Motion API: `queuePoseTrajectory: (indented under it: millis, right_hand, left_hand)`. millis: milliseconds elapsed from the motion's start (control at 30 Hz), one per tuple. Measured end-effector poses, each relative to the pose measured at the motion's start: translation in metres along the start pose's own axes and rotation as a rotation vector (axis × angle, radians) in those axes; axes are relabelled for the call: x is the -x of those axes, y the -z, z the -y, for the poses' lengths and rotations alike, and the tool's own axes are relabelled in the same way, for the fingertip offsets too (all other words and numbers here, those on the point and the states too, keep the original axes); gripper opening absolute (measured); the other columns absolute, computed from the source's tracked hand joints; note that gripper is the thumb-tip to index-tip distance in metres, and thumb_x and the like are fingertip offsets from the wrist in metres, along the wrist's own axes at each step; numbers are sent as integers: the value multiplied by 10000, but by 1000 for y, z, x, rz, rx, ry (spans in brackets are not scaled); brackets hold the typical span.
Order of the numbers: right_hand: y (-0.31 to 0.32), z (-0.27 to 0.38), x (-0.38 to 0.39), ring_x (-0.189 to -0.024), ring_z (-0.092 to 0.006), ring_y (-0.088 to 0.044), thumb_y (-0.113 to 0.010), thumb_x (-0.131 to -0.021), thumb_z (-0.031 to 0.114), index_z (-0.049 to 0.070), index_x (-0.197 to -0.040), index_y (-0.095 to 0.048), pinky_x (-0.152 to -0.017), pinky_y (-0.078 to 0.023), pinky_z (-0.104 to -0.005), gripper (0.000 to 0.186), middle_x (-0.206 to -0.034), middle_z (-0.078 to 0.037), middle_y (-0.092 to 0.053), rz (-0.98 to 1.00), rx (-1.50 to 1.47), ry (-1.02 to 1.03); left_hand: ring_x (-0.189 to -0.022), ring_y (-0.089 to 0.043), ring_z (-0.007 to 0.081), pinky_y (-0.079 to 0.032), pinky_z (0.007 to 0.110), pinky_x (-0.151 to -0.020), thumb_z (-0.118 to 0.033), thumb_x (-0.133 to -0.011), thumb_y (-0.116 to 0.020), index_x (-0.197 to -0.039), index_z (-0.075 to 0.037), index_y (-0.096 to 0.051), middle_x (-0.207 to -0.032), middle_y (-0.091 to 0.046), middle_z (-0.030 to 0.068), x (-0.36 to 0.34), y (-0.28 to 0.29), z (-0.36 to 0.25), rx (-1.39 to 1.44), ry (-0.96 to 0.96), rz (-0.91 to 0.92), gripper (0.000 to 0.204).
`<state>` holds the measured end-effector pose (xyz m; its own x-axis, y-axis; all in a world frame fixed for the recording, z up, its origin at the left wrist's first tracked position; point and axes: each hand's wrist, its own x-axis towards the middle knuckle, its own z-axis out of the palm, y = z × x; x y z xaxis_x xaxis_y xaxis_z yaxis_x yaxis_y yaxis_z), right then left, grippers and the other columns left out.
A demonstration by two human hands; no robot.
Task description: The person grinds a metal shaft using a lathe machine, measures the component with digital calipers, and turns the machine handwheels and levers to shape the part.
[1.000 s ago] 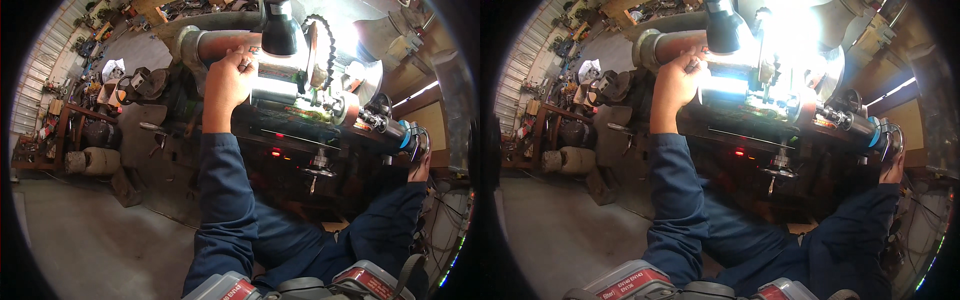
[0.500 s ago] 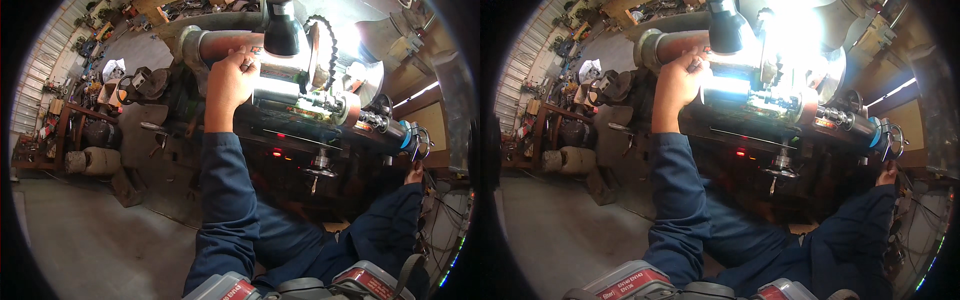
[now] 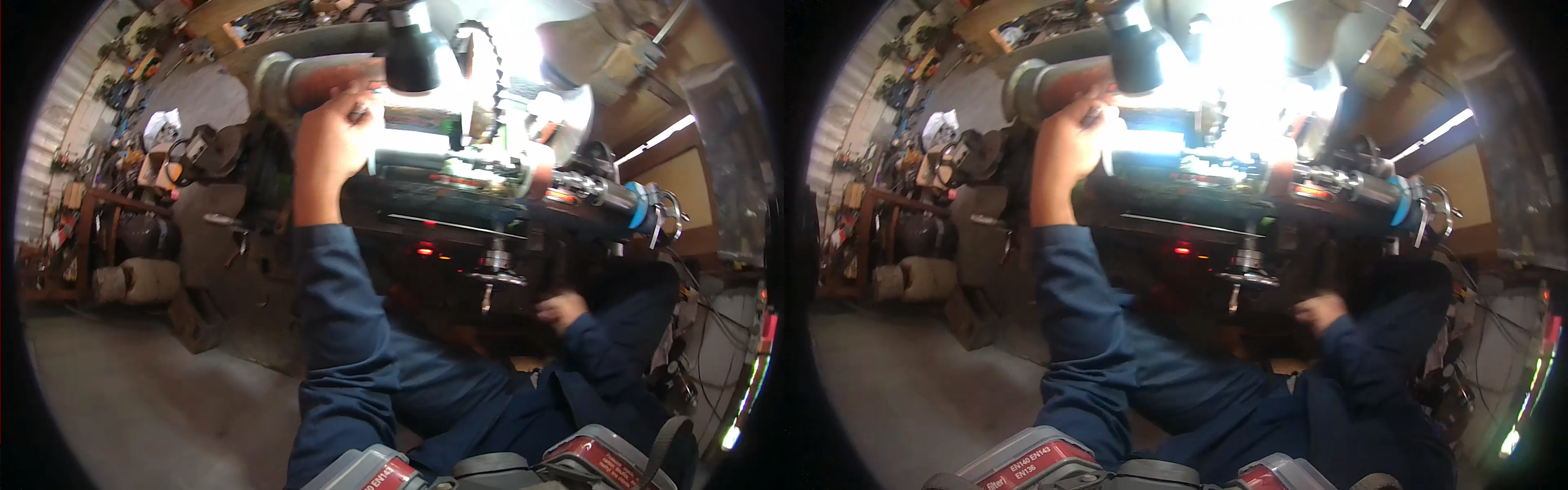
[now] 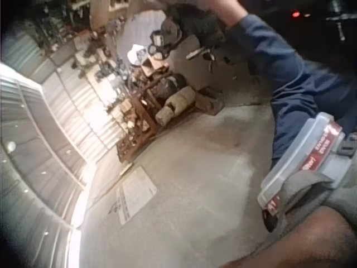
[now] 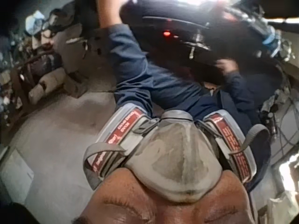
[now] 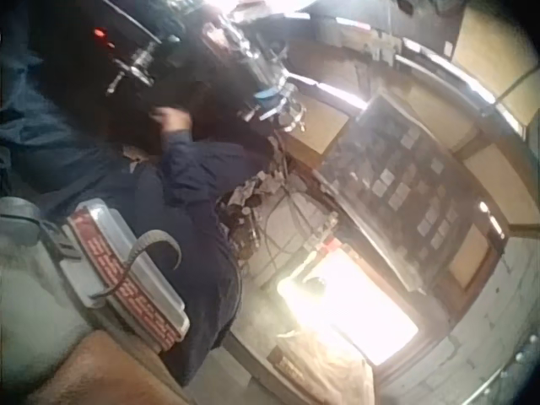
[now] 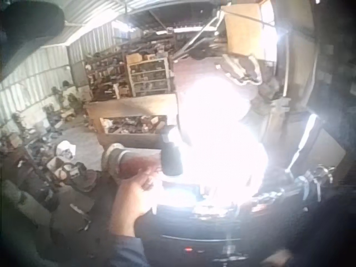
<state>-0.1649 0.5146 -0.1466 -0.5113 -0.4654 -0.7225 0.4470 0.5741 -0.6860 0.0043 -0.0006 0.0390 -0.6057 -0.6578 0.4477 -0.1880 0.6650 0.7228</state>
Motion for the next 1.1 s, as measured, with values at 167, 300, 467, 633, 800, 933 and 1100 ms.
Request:
queuePoseTrajectory:
  millis: [167,300,467,633,800,933,1100]
  right_hand:
    - [-161,93,54,-1126,-284,-595,-668,-831,31,-19,-1331,-458,-999,-466,-389,545,-1202,-160,-594,625,-262,146]
    - [-172,113,57,-706,-138,-547,-704,-828,87,53,-1096,-551,-631,-453,-300,310,-833,-14,-543,479,-457,-78]
    - [-125,60,13,-481,-75,-423,-652,-865,97,126,-1113,-602,-424,-318,-286,254,-675,31,-509,370,-283,-194]
    - [-178,8,-50,-524,-91,-497,-643,-877,118,83,-1067,-653,-461,-419,-297,194,-728,-6,-593,352,-111,-148]
    - [-229,51,-24,-524,-116,-477,-620,-842,8,124,-825,-520,-426,-361,-279,154,-655,10,-482,690,-463,-275]
    - [-146,98,31,-532,-102,-451,-642,-828,8,158,-749,-415,-429,-327,-278,284,-644,32,-426,803,-433,-264]
    - [-99,64,21,-871,-213,-607,-747,-830,219,97,-1217,-480,-768,-533,-367,486,-965,-75,-578,770,-464,-212]
  left_hand:
    - [-933,-712,249,-507,313,-897,-95,-883,-638,-957,3,-676,-974,-702,207,0,4,-6,-51,-156,-2,128]
    - [-1028,-687,256,-444,318,-1019,-94,-891,-643,-960,20,-652,-1125,-664,221,3,3,-8,31,84,68,134]
    - [-1069,-669,279,-412,344,-1067,-96,-891,-653,-932,35,-624,-1226,-605,236,0,4,-11,-46,11,44,140]
    - [-1079,-659,287,-397,359,-1089,-73,-878,-657,-851,40,-609,-1134,-626,277,-1,2,-20,-4,76,83,126]
    - [-1070,-663,264,-408,346,-1081,-70,-862,-672,-842,37,-621,-963,-672,276,2,-3,-15,-42,20,13,120]
    - [-949,-702,186,-439,329,-1047,-80,-859,-682,-861,31,-640,-913,-682,256,-2,2,-19,-37,40,18,118]
    - [-816,-692,123,-458,313,-1021,-100,-851,-703,-917,25,-669,-988,-695,228,-8,-10,-28,-71,160,19,146]
